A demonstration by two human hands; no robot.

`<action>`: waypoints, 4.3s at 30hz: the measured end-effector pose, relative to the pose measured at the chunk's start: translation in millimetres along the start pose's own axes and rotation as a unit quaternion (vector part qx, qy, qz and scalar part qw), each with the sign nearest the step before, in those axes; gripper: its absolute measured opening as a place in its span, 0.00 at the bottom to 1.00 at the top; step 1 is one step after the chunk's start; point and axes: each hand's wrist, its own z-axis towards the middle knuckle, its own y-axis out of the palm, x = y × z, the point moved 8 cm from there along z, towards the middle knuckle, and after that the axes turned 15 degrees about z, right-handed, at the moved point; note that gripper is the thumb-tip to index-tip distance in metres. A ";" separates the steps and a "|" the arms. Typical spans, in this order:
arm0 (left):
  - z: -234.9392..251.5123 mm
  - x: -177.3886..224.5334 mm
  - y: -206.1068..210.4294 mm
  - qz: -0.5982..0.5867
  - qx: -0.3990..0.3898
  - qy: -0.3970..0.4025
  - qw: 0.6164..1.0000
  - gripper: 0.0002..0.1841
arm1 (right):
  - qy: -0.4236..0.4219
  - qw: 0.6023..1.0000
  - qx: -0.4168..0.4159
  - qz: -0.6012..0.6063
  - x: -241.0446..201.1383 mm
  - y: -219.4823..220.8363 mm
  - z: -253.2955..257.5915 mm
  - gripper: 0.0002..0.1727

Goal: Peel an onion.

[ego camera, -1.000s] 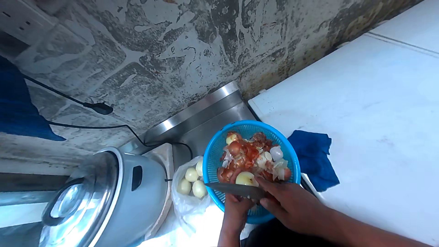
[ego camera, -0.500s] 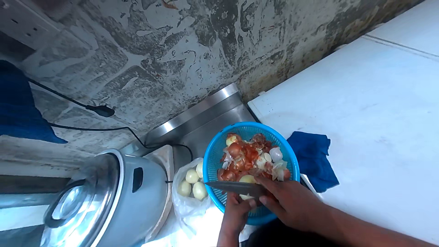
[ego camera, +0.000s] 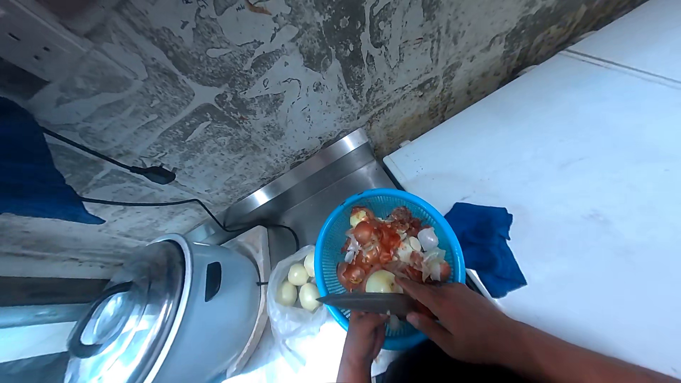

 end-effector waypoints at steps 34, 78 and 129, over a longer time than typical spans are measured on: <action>4.0 7.7 10.9 -0.055 -0.119 0.021 0.991 0.24 | 0.053 0.983 -0.046 0.168 10.8 -3.0 18.7 0.28; 8.3 6.6 6.0 -0.007 -0.050 0.017 0.999 0.29 | 0.040 0.996 0.031 0.071 4.9 -1.2 13.3 0.32; -81.0 74.8 -225.8 0.711 0.368 -0.173 0.574 0.32 | 0.224 0.857 0.098 0.453 82.1 -21.1 11.4 0.21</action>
